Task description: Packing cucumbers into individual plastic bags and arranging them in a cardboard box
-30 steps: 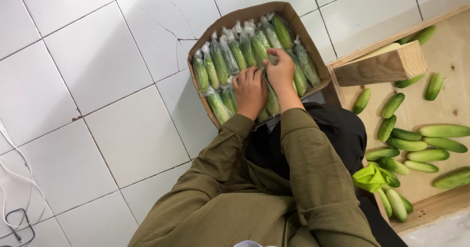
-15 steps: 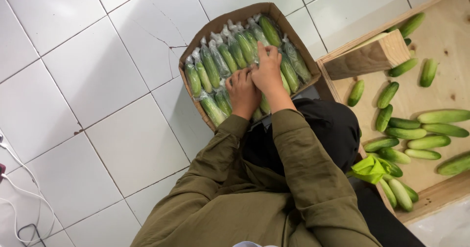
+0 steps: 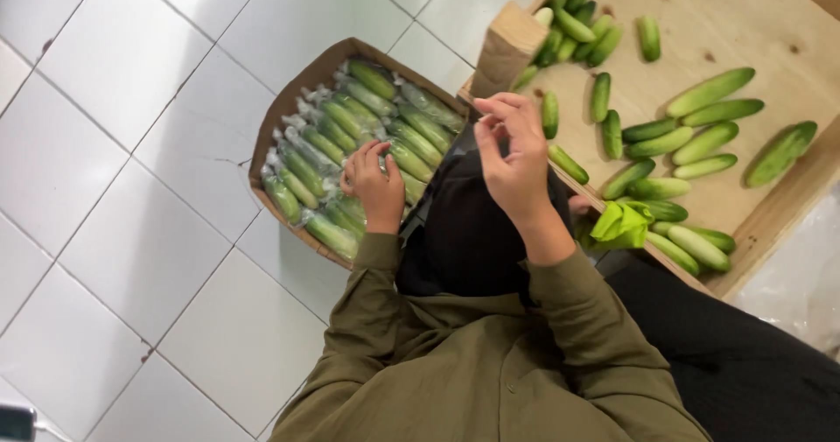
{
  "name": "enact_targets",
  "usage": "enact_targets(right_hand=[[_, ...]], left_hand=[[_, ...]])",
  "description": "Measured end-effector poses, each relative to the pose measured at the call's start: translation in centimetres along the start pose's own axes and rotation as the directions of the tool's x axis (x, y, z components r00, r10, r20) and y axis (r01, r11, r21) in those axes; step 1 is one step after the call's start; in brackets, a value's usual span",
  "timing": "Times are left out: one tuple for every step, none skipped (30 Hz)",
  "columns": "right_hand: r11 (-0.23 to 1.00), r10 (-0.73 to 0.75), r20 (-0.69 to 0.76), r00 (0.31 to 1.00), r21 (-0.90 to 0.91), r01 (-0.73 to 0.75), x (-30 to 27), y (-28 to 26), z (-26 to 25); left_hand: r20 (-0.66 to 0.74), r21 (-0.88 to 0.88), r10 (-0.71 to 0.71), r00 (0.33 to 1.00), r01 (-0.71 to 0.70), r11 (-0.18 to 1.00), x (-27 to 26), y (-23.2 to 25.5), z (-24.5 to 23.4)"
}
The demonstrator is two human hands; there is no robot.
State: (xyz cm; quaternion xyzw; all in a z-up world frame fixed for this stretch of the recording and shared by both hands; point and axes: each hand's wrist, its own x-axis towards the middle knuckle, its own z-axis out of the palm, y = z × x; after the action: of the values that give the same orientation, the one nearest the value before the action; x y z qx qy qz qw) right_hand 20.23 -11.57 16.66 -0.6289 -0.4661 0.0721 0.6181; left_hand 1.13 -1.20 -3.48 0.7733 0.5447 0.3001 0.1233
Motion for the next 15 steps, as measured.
enact_targets(right_hand=[[1.000,0.004,-0.027,1.000,-0.013,-0.004,-0.6,0.6,-2.3],[0.997,0.034,-0.065,0.997,-0.069,-0.039,-1.4,1.2,-4.5],[0.989,0.063,-0.105,0.993,-0.123,-0.076,-2.3,1.6,-6.6],[0.988,0.062,-0.123,0.990,-0.131,-0.078,-3.8,3.2,-8.5],[0.961,0.135,-0.132,0.982,-0.225,-0.162,-5.4,4.7,-10.3],[0.918,0.205,-0.147,0.968,-0.313,-0.242,-7.0,6.2,-12.1],[0.917,0.201,-0.165,0.966,-0.316,-0.245,-8.7,7.5,-13.8],[0.818,0.295,-0.142,0.945,-0.474,-0.326,-10.6,8.8,-15.5],[0.686,0.390,-0.136,0.911,-0.616,-0.386,-12.5,10.1,-17.2],[0.683,0.388,-0.152,0.909,-0.615,-0.394,-13.7,10.3,-18.0],[0.581,0.507,-0.171,0.845,-0.656,-0.482,-14.9,10.5,-18.8],[0.467,0.616,-0.195,0.763,-0.689,-0.553,-16.3,10.7,-19.6],[0.464,0.614,-0.209,0.761,-0.684,-0.562,-17.1,11.3,-19.8],[0.424,0.673,-0.222,0.706,-0.667,-0.613,-17.8,11.9,-20.0],[0.380,0.727,-0.232,0.647,-0.648,-0.660,-18.5,12.5,-20.2]], left_hand=[[0.012,-0.010,0.026,1.000,-0.026,1.000,0.7,2.0,-0.4],[-0.034,-0.134,0.112,0.993,-0.116,0.984,1.1,3.9,-1.0],[-0.090,-0.252,0.190,0.978,-0.206,0.945,1.5,5.7,-1.6],[-0.085,-0.261,0.206,0.975,-0.221,0.940,1.9,9.1,-3.1],[-0.110,-0.333,0.284,0.953,-0.304,0.893,2.3,12.4,-4.7],[-0.143,-0.399,0.356,0.923,-0.383,0.833,2.7,15.7,-6.4],[-0.143,-0.406,0.370,0.918,-0.396,0.824,2.8,18.5,-6.7],[-0.103,-0.456,0.452,0.886,-0.446,0.770,2.7,21.2,-7.1],[-0.068,-0.506,0.531,0.845,-0.488,0.711,2.5,24.0,-7.5],[-0.068,-0.512,0.543,0.837,-0.497,0.701,2.3,26.0,-5.9],[-0.011,-0.484,0.625,0.781,-0.551,0.680,1.9,28.1,-4.4],[0.049,-0.458,0.696,0.716,-0.603,0.653,1.4,30.1,-2.9],[0.048,-0.464,0.706,0.707,-0.610,0.642,1.3,32.1,-1.0],[0.219,-0.447,0.718,0.661,-0.586,0.676,1.1,34.2,0.8],[0.384,-0.421,0.705,0.596,-0.567,0.708,1.0,36.2,2.5]])
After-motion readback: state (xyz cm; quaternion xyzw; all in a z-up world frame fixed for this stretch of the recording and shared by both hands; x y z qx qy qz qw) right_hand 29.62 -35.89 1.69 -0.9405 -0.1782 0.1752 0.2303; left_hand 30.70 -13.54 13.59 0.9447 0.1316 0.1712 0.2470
